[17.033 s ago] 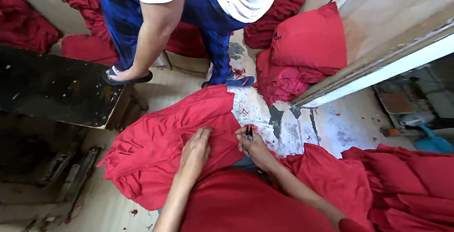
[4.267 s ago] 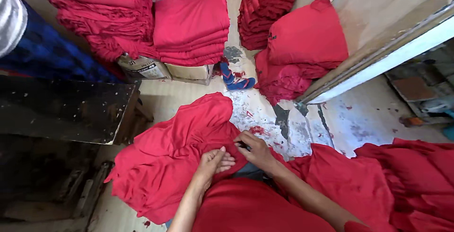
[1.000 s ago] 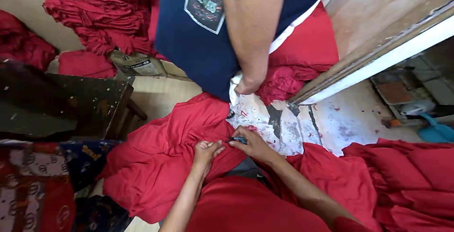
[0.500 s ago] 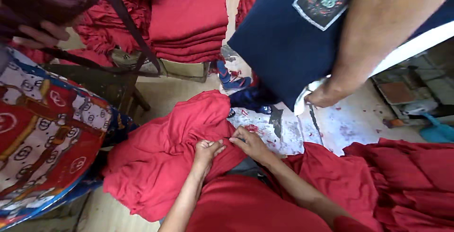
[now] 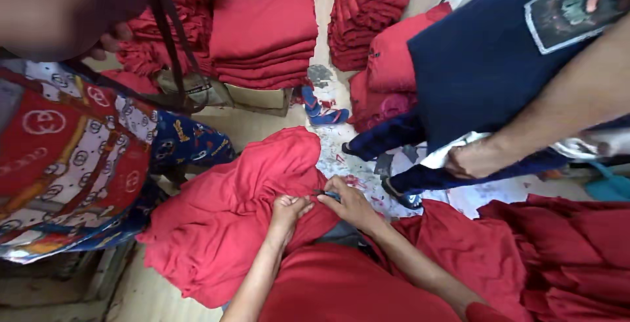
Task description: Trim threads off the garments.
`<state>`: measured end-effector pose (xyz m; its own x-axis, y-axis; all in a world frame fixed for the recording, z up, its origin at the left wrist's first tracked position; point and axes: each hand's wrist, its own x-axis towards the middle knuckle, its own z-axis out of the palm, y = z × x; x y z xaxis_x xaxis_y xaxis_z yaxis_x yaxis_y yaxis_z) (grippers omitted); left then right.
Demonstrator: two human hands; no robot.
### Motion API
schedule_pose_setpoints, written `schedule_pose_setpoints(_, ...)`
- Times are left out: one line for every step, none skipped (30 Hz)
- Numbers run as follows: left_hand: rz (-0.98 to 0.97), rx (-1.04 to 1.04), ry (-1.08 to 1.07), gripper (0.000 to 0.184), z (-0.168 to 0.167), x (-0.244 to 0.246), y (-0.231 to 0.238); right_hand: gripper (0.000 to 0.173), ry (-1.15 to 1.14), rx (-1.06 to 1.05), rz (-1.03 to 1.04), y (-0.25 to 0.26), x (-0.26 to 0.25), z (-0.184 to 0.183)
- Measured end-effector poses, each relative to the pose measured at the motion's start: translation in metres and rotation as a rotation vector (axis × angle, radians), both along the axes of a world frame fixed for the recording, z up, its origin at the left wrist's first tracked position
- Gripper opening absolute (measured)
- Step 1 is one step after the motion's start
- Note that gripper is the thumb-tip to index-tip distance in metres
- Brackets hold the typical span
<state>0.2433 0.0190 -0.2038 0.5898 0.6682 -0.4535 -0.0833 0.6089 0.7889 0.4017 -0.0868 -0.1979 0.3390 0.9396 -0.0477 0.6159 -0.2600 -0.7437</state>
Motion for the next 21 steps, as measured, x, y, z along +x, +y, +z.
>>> schedule_pose_setpoints(-0.001, 0.005, -0.001, 0.015, 0.000, 0.000, 0.000, 0.043, -0.002, -0.001, 0.008, 0.002, -0.001, 0.001)
schedule_pose_setpoints(-0.001, 0.013, -0.005, 0.017, -0.001, 0.000, 0.000, 0.043, -0.013, 0.005, 0.015, 0.004, -0.002, 0.002)
schedule_pose_setpoints(-0.002, 0.021, -0.009, 0.018, -0.002, 0.000, 0.000, 0.042, -0.026, 0.011, 0.024, 0.006, -0.003, 0.001)
schedule_pose_setpoints(-0.004, 0.026, -0.012, 0.018, -0.003, 0.000, 0.000, 0.042, -0.043, 0.022, 0.030, 0.008, -0.004, 0.001)
schedule_pose_setpoints(-0.005, 0.027, -0.015, 0.017, -0.003, 0.000, 0.000, 0.042, -0.054, 0.029, 0.035, 0.010, -0.005, 0.000)
schedule_pose_setpoints(-0.004, 0.030, -0.017, 0.017, -0.004, -0.001, 0.000, 0.041, -0.063, 0.031, 0.039, 0.012, -0.006, 0.000)
schedule_pose_setpoints(-0.005, 0.033, -0.018, 0.017, -0.004, -0.001, 0.000, 0.041, -0.065, 0.025, 0.040, 0.013, -0.006, 0.000)
schedule_pose_setpoints(-0.006, 0.035, -0.019, 0.017, -0.003, -0.001, 0.000, 0.041, -0.065, 0.023, 0.038, 0.014, -0.007, 0.000)
schedule_pose_setpoints(-0.007, 0.034, -0.021, 0.017, -0.003, -0.001, -0.001, 0.041, -0.063, 0.024, 0.032, 0.015, -0.008, 0.000)
schedule_pose_setpoints(-0.008, 0.033, -0.022, 0.017, -0.004, -0.001, -0.001, 0.041, -0.058, 0.021, 0.025, 0.015, -0.008, 0.000)
schedule_pose_setpoints(-0.010, 0.033, -0.024, 0.016, -0.005, -0.001, 0.000, 0.041, -0.054, 0.018, 0.018, 0.015, -0.008, 0.000)
schedule_pose_setpoints(-0.011, 0.031, -0.024, 0.016, -0.005, -0.001, 0.000, 0.041, -0.048, 0.023, 0.012, 0.014, -0.007, -0.001)
schedule_pose_setpoints(-0.012, 0.028, -0.023, 0.016, -0.004, -0.002, 0.000, 0.041, -0.044, 0.032, 0.006, 0.013, -0.007, -0.003)
schedule_pose_setpoints(-0.008, 0.022, -0.025, 0.015, -0.003, -0.002, -0.001, 0.042, -0.043, 0.042, 0.000, 0.012, -0.006, -0.005)
schedule_pose_setpoints(-0.002, 0.017, -0.030, 0.013, -0.002, -0.003, 0.000, 0.042, -0.044, 0.048, -0.005, 0.010, -0.006, -0.005)
schedule_pose_setpoints(0.013, 0.011, -0.037, 0.011, -0.001, -0.004, 0.000, 0.042, -0.046, 0.050, -0.009, 0.009, -0.005, -0.005)
schedule_pose_setpoints(0.033, 0.000, -0.047, 0.009, 0.001, -0.005, 0.000, 0.042, -0.049, 0.048, -0.011, 0.007, -0.004, -0.004)
schedule_pose_setpoints(0.057, -0.013, -0.055, 0.008, 0.002, -0.006, 0.000, 0.042, -0.050, 0.045, -0.012, 0.006, -0.004, -0.003)
schedule_pose_setpoints(0.080, -0.028, -0.064, 0.007, 0.002, -0.007, 0.000, 0.042, -0.046, 0.038, -0.009, 0.005, -0.004, -0.002)
schedule_pose_setpoints(0.101, -0.040, -0.070, 0.007, 0.002, -0.007, 0.000, 0.043, -0.046, 0.038, -0.006, 0.004, -0.003, -0.002)
schedule_pose_setpoints(0.114, -0.048, -0.074, 0.008, 0.002, -0.006, 0.000, 0.043, -0.049, 0.042, -0.003, 0.003, -0.003, -0.003)
